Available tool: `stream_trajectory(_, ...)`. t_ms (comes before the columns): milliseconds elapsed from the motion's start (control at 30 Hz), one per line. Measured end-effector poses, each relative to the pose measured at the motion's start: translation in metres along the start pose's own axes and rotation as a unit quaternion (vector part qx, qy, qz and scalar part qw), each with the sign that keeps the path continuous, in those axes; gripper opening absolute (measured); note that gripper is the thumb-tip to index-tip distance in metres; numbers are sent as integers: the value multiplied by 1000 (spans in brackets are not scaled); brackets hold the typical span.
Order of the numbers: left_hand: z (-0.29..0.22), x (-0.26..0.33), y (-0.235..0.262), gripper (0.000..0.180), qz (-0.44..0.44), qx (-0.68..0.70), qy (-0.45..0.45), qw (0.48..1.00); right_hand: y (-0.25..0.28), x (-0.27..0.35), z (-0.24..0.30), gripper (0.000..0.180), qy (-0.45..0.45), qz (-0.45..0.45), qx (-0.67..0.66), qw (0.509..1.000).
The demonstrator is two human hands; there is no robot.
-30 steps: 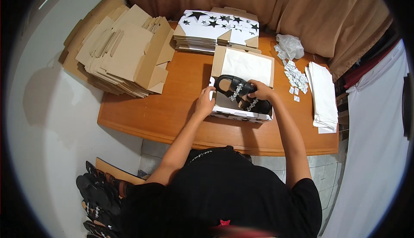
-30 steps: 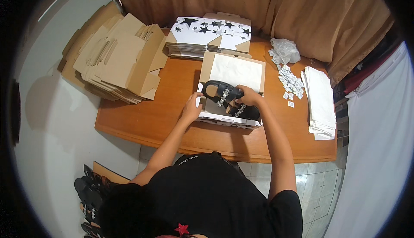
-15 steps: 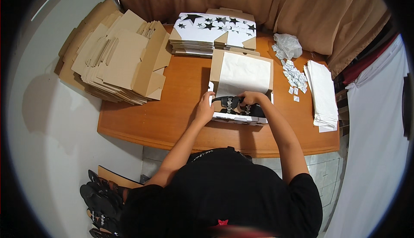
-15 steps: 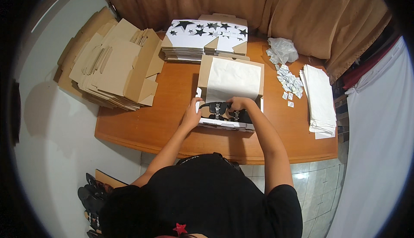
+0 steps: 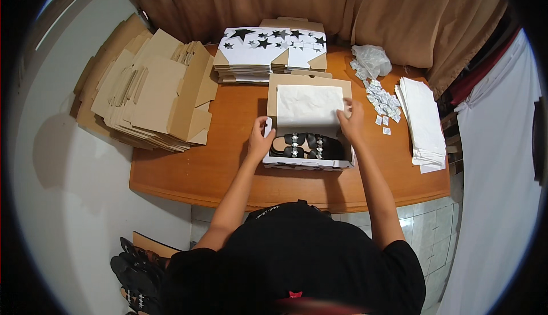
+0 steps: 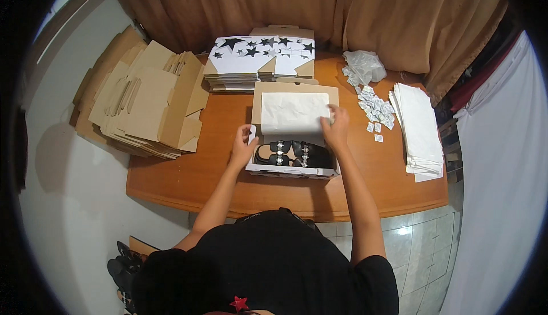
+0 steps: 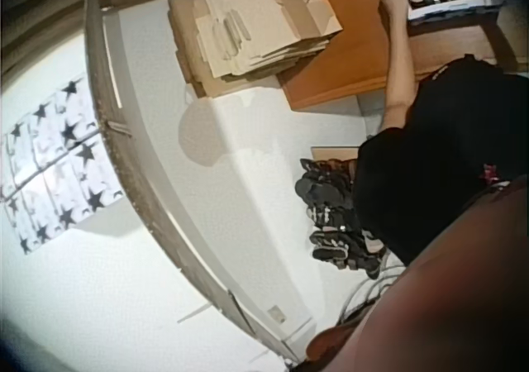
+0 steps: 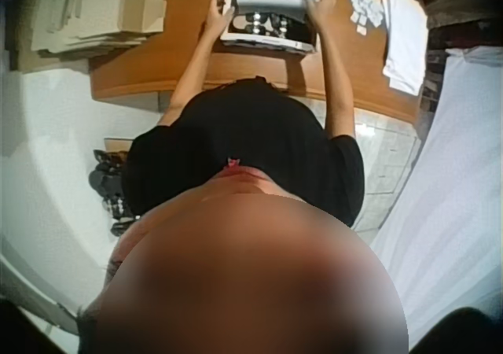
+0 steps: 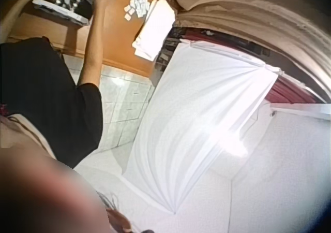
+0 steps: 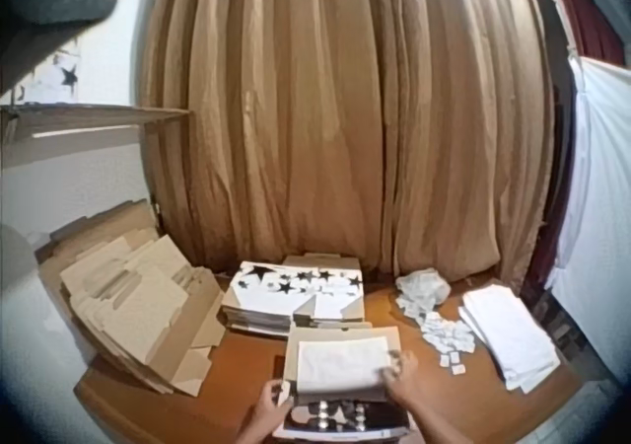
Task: The recorder folds a cardboard shoe box, places tissue paper inside, puts a pair of sandals in, closes the box, and places it on a shelf.
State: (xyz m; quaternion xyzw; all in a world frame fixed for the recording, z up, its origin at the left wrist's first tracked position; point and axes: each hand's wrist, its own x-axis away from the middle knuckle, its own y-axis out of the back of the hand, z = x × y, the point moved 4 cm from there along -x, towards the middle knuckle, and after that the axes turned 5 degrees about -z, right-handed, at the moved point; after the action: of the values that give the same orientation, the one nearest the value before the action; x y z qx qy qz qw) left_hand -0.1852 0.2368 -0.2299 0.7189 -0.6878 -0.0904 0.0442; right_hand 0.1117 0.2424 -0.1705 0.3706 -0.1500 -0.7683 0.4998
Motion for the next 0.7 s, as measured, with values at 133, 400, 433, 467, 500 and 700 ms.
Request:
stream_trajectory(133, -13, -42, -20, 48, -15, 39, -49, 998, -5, 0, -65, 66, -67, -127, 122, 982)
stream_trajectory(400, -38, -77, -19, 56, -39, 183, 12, 982, -7, 7, -64, 53, -250, -128, -325, 903)
stream_trajectory(433, -53, -72, -18, 57, -33, 165, -22, 985, -3, 10, -66, 50, -217, -133, -329, 909)
stream_trajectory(467, -61, -67, -14, 57, -32, 147, -55, 987, -1, 15, -60, 50, -218, -130, -329, 909)
stream_trajectory(500, -62, -61, -9, 56, -32, 171, -77, 982, 5, 20, -51, 49, -167, -134, -369, 905)
stream_trajectory(700, -72, 5, 22, 50, -2, 9, -163, 987, 25, 72, -34, 49, -83, -99, -416, 900)
